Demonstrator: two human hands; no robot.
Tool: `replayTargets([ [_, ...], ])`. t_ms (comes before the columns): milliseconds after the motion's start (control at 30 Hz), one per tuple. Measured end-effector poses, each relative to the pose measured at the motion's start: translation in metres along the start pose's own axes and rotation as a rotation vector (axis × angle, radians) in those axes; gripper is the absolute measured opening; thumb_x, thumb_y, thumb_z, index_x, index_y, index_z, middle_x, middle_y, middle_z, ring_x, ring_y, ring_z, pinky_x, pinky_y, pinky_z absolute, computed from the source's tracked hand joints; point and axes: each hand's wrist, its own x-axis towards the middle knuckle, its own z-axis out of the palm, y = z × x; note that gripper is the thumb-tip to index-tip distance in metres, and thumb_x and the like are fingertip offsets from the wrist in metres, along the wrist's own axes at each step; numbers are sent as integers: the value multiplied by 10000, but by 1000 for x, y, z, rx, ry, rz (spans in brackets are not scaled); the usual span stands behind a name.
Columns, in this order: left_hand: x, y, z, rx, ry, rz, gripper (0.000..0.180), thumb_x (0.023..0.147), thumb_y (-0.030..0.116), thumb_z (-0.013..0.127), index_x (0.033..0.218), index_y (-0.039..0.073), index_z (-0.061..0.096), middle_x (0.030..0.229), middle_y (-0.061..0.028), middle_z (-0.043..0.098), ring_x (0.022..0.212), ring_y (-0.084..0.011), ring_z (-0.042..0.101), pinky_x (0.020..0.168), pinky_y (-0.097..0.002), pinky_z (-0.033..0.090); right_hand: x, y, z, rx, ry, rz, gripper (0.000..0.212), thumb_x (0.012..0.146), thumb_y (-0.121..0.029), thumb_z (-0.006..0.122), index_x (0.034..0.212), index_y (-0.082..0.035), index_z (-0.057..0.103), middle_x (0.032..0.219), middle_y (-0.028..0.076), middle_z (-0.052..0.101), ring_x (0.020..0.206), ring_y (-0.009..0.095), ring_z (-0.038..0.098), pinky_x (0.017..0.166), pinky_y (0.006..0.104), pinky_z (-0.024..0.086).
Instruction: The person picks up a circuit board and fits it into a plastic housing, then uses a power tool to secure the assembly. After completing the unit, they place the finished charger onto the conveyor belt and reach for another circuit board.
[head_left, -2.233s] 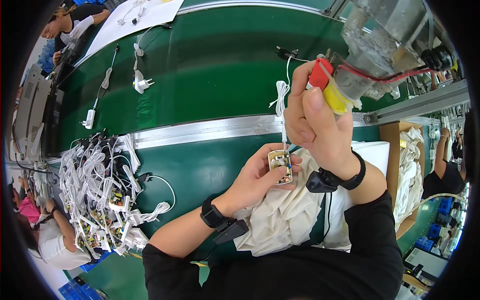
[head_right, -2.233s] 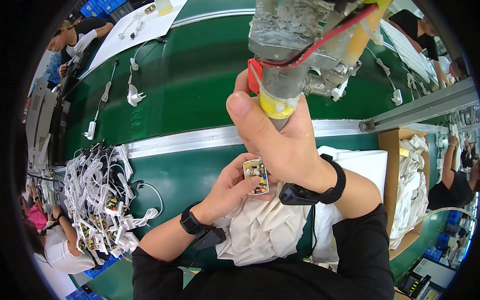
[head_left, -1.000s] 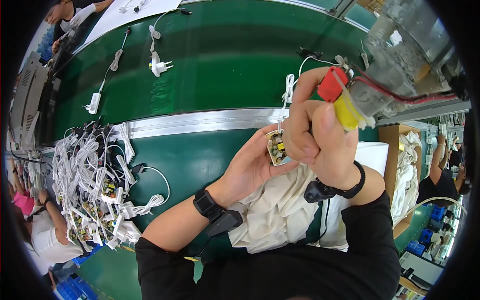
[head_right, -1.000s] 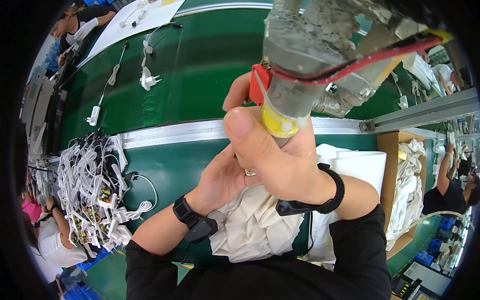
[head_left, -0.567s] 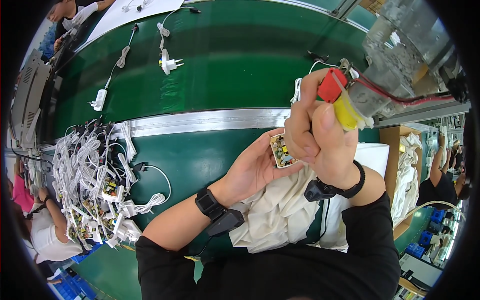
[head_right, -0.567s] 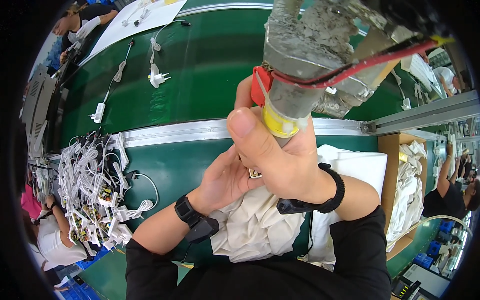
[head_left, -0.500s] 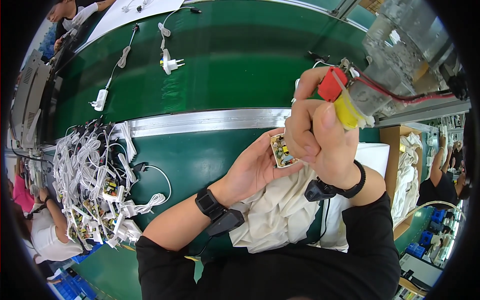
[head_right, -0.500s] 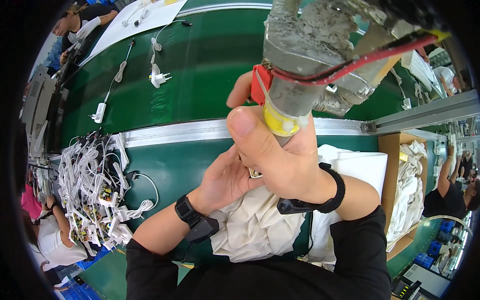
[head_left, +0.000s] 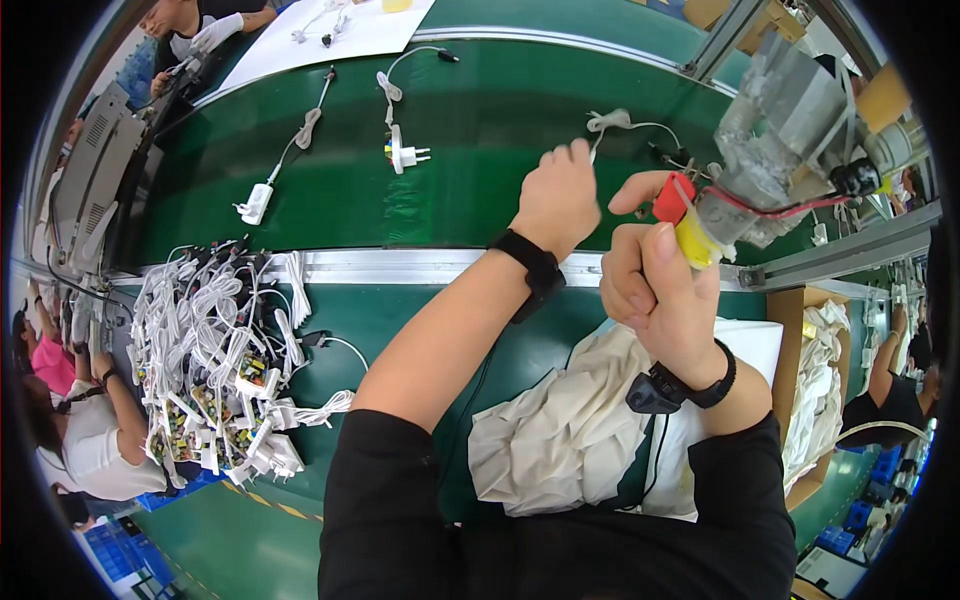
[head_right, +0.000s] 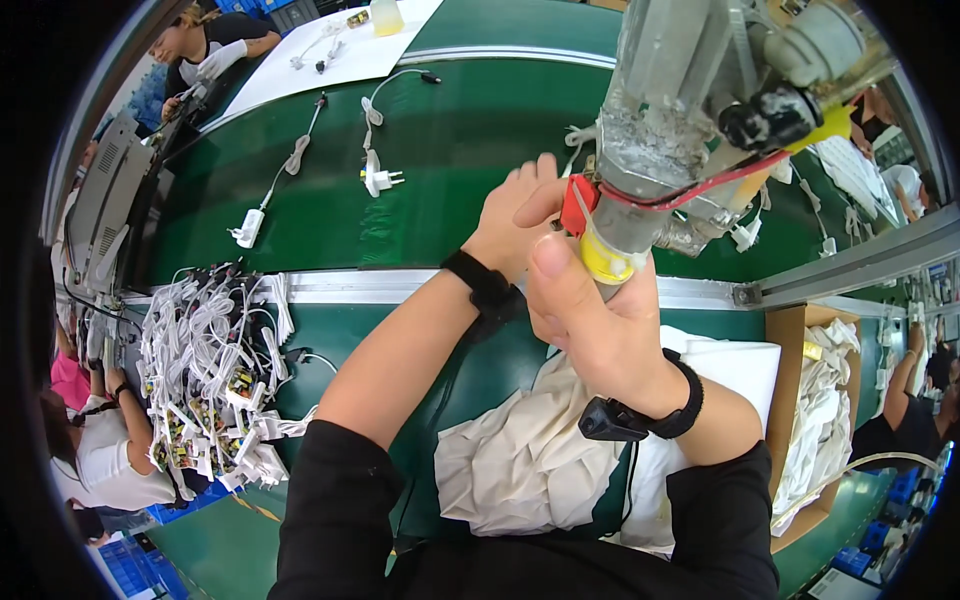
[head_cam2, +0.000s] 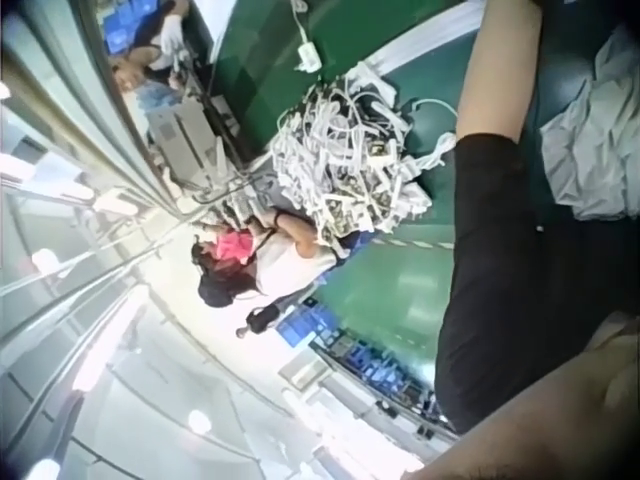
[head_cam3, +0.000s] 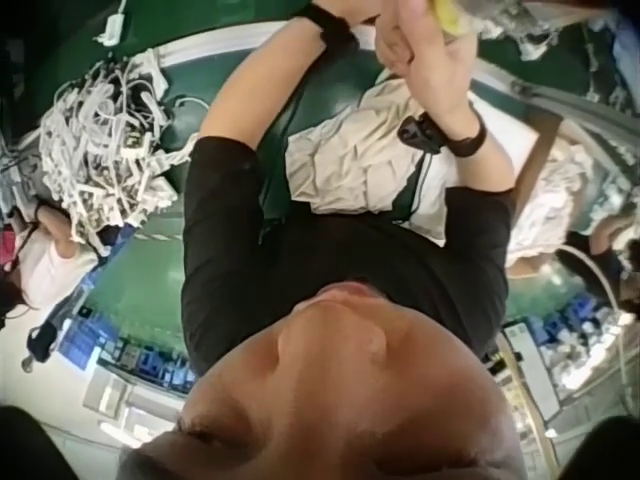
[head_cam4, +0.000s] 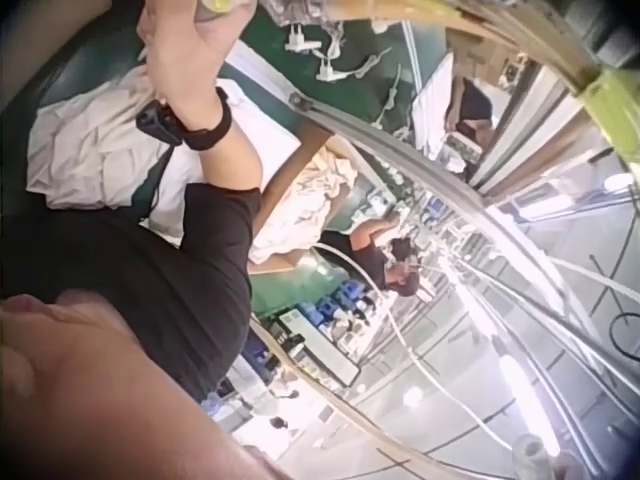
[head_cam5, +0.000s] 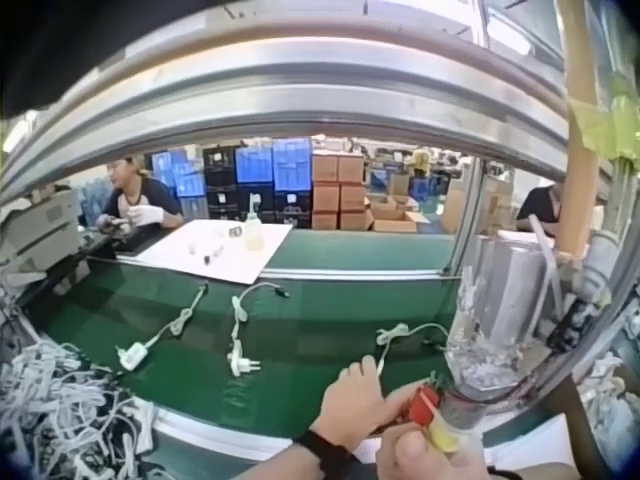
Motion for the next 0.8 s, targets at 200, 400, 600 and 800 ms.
replayTargets([
  [200,11,-29,-66,98,325,-15,369,742,266,633,995,13,541,983,-174,566,936,-362,534,797,-454,441,5,6,-5,32,73,22,384,932,-383,454,1081,-38,378,526,-34,320,413,34,277,381,200,232],
  [400,-15,-122,-97,744,456,-379,369,775,237,580,1059,4,549,1012,-203,578,996,-370,520,865,-453,409,5,1,-2,50,27,22,367,923,-366,477,1061,-34,401,533,-36,331,423,32,273,389,196,232],
  [600,-19,-71,-89,269,-10,-232,386,754,164,538,1117,36,513,964,-228,560,953,-367,542,833,-466,434,3,3,-3,65,29,28,363,924,-360,479,1059,-33,399,537,-37,334,428,29,280,388,196,232],
  [800,-25,-26,-113,-52,-73,-597,291,843,214,539,1024,-11,502,819,-163,612,714,-288,609,617,-363,499,4,-1,-3,64,50,18,353,927,-355,476,1057,-36,401,532,-41,332,423,26,281,386,194,229],
])
